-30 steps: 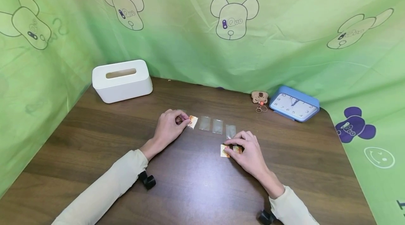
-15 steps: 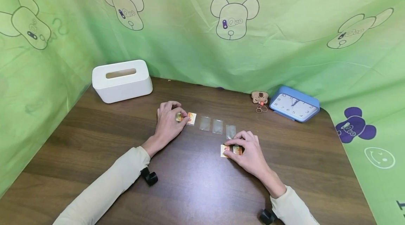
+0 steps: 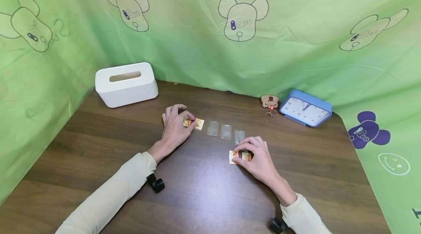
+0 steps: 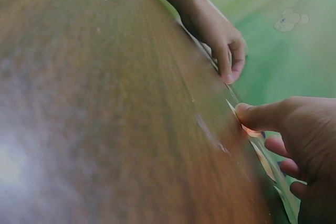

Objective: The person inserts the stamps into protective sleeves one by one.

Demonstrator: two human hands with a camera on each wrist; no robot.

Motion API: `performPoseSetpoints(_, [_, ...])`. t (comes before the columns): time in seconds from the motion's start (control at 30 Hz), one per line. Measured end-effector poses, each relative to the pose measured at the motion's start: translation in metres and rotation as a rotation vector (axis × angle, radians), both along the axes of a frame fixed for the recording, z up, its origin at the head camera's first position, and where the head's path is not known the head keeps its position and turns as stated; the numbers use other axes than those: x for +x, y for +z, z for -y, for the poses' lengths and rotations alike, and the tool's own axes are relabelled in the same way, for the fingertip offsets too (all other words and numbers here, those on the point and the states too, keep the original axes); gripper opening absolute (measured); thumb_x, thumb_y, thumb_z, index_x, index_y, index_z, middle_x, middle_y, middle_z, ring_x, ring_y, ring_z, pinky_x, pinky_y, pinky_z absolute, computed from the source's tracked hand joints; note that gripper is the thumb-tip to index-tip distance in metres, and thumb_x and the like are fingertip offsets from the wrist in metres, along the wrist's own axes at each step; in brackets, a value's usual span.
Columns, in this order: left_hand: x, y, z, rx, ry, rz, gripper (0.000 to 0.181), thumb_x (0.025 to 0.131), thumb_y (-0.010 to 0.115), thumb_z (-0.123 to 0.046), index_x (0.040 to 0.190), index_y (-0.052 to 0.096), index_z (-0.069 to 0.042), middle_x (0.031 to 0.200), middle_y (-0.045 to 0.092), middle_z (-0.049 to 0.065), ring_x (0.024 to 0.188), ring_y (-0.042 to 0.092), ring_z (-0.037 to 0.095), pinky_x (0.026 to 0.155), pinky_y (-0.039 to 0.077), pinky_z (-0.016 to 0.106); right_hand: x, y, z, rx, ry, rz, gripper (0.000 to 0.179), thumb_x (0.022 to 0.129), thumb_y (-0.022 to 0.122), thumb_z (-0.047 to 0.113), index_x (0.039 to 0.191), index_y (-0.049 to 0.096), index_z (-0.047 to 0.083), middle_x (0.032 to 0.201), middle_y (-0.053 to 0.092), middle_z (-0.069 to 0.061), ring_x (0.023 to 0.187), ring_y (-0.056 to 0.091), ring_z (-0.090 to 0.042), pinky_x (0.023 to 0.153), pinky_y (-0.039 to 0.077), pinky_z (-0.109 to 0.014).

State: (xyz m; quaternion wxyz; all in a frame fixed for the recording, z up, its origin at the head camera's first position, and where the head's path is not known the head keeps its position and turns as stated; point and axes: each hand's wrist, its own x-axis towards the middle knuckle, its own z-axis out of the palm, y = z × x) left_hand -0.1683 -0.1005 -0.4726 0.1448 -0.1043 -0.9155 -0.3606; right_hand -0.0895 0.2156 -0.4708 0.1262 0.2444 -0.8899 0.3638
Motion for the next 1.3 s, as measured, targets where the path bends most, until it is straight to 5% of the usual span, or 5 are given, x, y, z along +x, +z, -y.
performPoseSetpoints(0.37, [0.003, 0.001, -0.001, 0.040, 0.000, -0.001, 0.010, 0.093, 0.088, -0.019, 0.096, 0.081, -0.013, 0.144, 0.061, 0.018, 0.133, 0.047, 0.046, 0.101, 0.033, 0.062, -0.004, -0.008, -0.001, -0.050, 0.037, -0.146, 0.029, 0.075, 0.099, 0.005, 0.095, 0.085, 0.021, 0.087, 0.077, 0.012, 0.089, 0.060, -0.012, 0.087, 0.035, -0.030])
performPoseSetpoints(0.57, [0.005, 0.002, -0.003, 0.063, -0.012, -0.008, 0.009, 0.094, 0.088, -0.017, 0.096, 0.080, -0.013, 0.144, 0.061, 0.018, 0.134, 0.048, 0.045, 0.102, 0.033, 0.061, -0.002, -0.004, 0.002, -0.004, 0.073, -0.122, 0.032, 0.082, 0.094, -0.003, 0.107, 0.088, 0.015, 0.094, 0.078, 0.009, 0.090, 0.058, -0.013, 0.087, 0.033, -0.030])
performPoseSetpoints(0.77, [0.007, 0.004, -0.007, 0.067, -0.028, -0.017, 0.009, 0.094, 0.087, -0.018, 0.097, 0.080, -0.013, 0.144, 0.062, 0.018, 0.135, 0.048, 0.045, 0.103, 0.033, 0.061, -0.002, -0.003, 0.003, -0.050, 0.070, -0.145, 0.028, 0.083, 0.091, -0.004, 0.100, 0.087, 0.018, 0.093, 0.077, 0.010, 0.090, 0.061, -0.015, 0.087, 0.034, -0.028])
performPoseSetpoints(1.3, [0.009, 0.004, -0.025, 0.001, -0.132, -0.013, 0.033, 0.094, 0.090, -0.033, 0.122, 0.084, -0.015, 0.155, 0.056, 0.018, 0.145, 0.042, 0.044, 0.109, 0.032, 0.062, 0.001, -0.001, 0.004, -0.263, -0.124, -0.034, 0.016, 0.084, 0.091, 0.002, 0.091, 0.084, 0.014, 0.084, 0.075, 0.006, 0.082, 0.061, -0.011, 0.079, 0.041, -0.028])
